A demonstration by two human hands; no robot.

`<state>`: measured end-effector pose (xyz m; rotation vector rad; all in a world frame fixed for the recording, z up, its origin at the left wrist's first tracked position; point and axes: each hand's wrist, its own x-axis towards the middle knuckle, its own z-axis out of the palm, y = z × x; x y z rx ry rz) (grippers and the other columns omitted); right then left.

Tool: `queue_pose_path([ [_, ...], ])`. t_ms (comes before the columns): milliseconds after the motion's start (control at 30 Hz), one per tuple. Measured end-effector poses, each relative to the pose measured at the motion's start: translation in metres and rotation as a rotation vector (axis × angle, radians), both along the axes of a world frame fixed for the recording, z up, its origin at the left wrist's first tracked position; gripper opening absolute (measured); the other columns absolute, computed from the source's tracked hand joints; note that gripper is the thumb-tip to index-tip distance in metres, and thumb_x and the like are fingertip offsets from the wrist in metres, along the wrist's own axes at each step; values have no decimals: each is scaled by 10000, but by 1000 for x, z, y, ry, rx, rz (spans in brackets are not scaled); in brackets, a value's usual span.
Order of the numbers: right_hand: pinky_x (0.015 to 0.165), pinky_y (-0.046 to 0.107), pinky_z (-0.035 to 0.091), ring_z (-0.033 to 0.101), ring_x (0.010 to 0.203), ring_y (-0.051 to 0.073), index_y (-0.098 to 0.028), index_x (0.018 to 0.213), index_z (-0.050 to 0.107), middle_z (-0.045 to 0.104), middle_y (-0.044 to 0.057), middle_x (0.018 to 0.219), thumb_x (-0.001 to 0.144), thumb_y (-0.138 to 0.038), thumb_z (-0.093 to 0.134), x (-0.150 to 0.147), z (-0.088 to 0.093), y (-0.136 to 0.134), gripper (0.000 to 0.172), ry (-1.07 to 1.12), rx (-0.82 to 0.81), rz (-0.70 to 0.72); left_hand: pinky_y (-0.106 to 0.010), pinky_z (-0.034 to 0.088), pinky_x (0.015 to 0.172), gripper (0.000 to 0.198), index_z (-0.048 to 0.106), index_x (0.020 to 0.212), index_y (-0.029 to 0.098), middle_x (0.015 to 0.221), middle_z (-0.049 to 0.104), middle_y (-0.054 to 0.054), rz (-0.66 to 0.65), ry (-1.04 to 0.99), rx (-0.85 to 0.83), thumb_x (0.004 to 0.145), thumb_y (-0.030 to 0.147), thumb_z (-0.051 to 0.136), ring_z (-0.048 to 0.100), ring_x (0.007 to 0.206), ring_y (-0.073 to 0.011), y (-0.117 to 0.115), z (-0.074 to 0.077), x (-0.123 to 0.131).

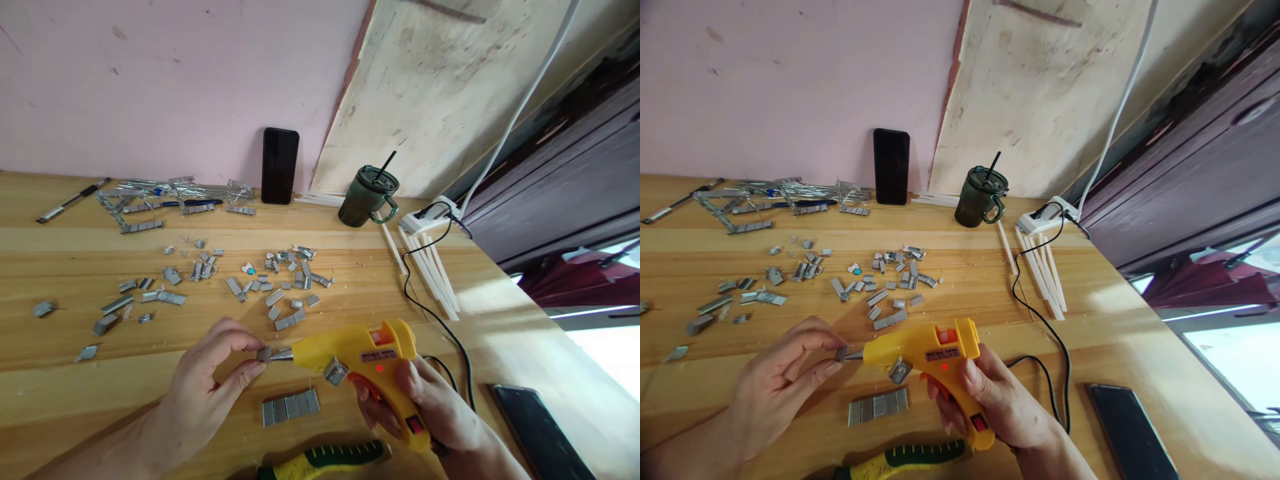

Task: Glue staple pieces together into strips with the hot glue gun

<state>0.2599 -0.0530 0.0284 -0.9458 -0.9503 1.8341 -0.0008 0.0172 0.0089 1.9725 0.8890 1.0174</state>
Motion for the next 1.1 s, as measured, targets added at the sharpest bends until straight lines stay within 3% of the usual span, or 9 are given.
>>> queue_pose_path([
  [500, 479, 233, 395, 386, 404, 71, -117, 793, 671, 438, -40, 472, 754, -682, 584, -1, 3, -2, 573, -42, -13, -28, -146, 486, 736, 156, 592, 949, 294, 852, 590, 48, -6, -8, 7, 857, 168, 593, 596, 810, -98, 0, -3, 1],
  [1100, 461, 228, 381, 397, 398, 68, -114, 758, 654, 477, -23, 502, 761, -678, 578, 0, 1, -3, 569, -51, 12, -22, -182, 507, 718, 146, 621, 922, 286, 841, 617, 32, 25, -6, -27, 839, 166, 610, 621, 797, -122, 0, -1, 1],
])
